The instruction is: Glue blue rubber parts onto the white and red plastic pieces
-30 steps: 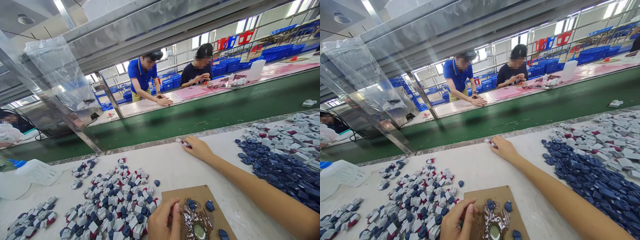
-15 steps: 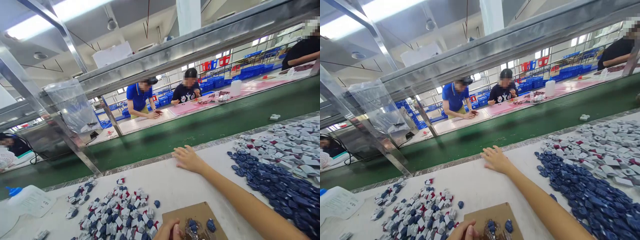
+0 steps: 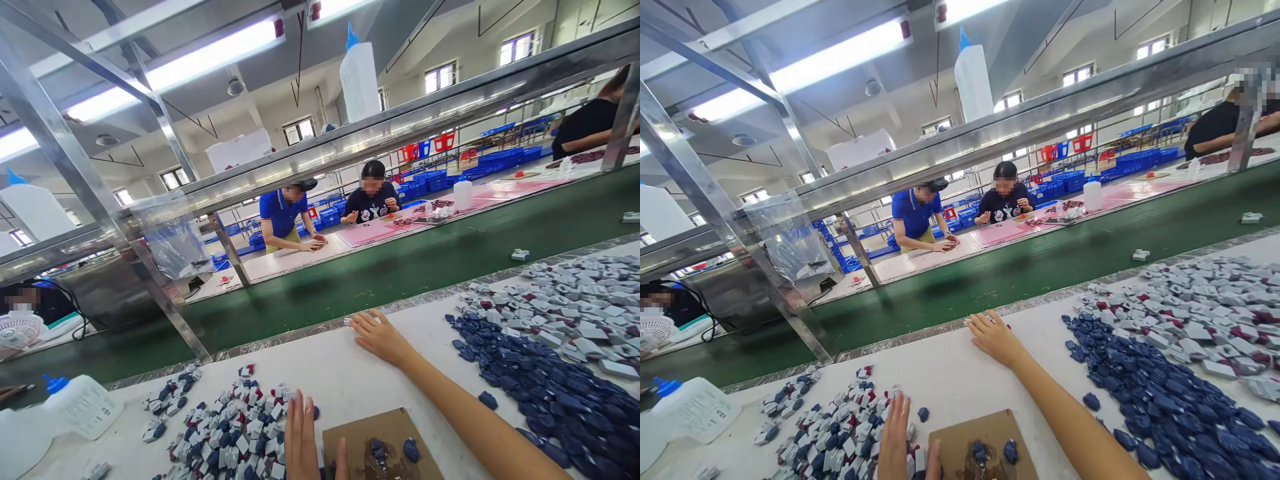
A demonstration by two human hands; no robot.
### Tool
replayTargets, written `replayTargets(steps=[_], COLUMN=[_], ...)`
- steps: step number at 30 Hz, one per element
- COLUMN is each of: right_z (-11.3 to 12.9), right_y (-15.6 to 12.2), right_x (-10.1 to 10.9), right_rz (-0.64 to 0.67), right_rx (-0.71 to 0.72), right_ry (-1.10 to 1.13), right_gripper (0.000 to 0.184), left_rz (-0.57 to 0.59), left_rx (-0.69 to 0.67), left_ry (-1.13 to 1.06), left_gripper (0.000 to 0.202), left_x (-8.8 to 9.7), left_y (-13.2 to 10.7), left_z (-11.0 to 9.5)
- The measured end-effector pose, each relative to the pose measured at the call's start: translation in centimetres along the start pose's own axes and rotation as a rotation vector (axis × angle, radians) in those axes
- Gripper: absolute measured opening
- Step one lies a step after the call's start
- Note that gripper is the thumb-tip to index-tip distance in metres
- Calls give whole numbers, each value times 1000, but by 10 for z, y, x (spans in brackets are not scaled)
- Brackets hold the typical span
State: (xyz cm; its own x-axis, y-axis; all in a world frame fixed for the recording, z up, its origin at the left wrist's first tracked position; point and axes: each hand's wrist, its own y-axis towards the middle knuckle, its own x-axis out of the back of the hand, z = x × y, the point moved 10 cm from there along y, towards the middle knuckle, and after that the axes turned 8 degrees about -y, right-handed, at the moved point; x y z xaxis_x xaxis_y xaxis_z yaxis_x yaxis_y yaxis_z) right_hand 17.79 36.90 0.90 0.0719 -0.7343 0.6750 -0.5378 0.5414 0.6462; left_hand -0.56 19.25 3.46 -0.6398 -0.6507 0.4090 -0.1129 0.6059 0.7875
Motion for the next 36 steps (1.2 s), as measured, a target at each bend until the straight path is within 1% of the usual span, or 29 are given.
replayTargets(steps=[2, 3, 5, 7, 9, 12, 14, 16, 17, 18, 19, 21, 22, 23, 24, 26, 31, 36], right_z=[1, 1, 0, -1, -1, -2, -5, -9, -12, -15, -18, -23, -25, -27, -28, -28, -29, -27], right_y=[-5, -7, -12, -16, -18, -19, -20, -22, -23, -24, -25, -27, -28, -29, -29, -29, -27, -27], right_x=[5, 7, 9, 10, 10, 12, 16, 19, 21, 22, 23, 25, 26, 26, 26, 26, 27, 31], right_rz=[-20, -32, -59, -88, -111, -140, -155, -168, -174, -180, -186, -198, -204, -207, -208, -209, -209, -232], right_rx=[-8, -14, -34, -56, -66, -65, -75, -101, -119, -140, -162, -203, -218, -229, -234, -236, -243, -226], right_ry=[-14, -14, -8, 1, 1, -22, -49, -74, -83, -90, -94, -93, -90, -85, -81, -75, -87, -105], right_gripper=[28, 28, 29, 31, 30, 29, 29, 28, 28, 28, 29, 31, 32, 33, 34, 35, 38, 41], left_rz=[-3, 20, 101, 176, 208, 218, 235, 256, 266, 268, 260, 221, 192, 157, 121, 68, 0, -142], left_rx=[-114, -140, -138, -112, -90, -77, -81, -79, -49, 24, 145, 472, 631, 756, 836, 908, 953, 1054], left_ry=[157, 221, 309, 349, 369, 363, 312, 190, 88, -42, -198, -544, -705, -839, -938, -1026, -1046, -1105], left_gripper=[58, 60, 62, 62, 61, 58, 60, 62, 61, 59, 55, 49, 50, 53, 57, 63, 62, 64], left_x=[3, 3, -1, -4, -6, -4, -3, -2, -1, 1, 2, -1, -4, -7, -9, -9, -7, -6], left_y=[1, 0, -2, -5, -6, -5, -4, -3, -2, -1, 0, -4, -8, -12, -14, -14, -14, -20], left_z=[-20, -29, -41, -49, -53, -55, -54, -53, -50, -44, -33, -7, 3, 10, 13, 16, 18, 28])
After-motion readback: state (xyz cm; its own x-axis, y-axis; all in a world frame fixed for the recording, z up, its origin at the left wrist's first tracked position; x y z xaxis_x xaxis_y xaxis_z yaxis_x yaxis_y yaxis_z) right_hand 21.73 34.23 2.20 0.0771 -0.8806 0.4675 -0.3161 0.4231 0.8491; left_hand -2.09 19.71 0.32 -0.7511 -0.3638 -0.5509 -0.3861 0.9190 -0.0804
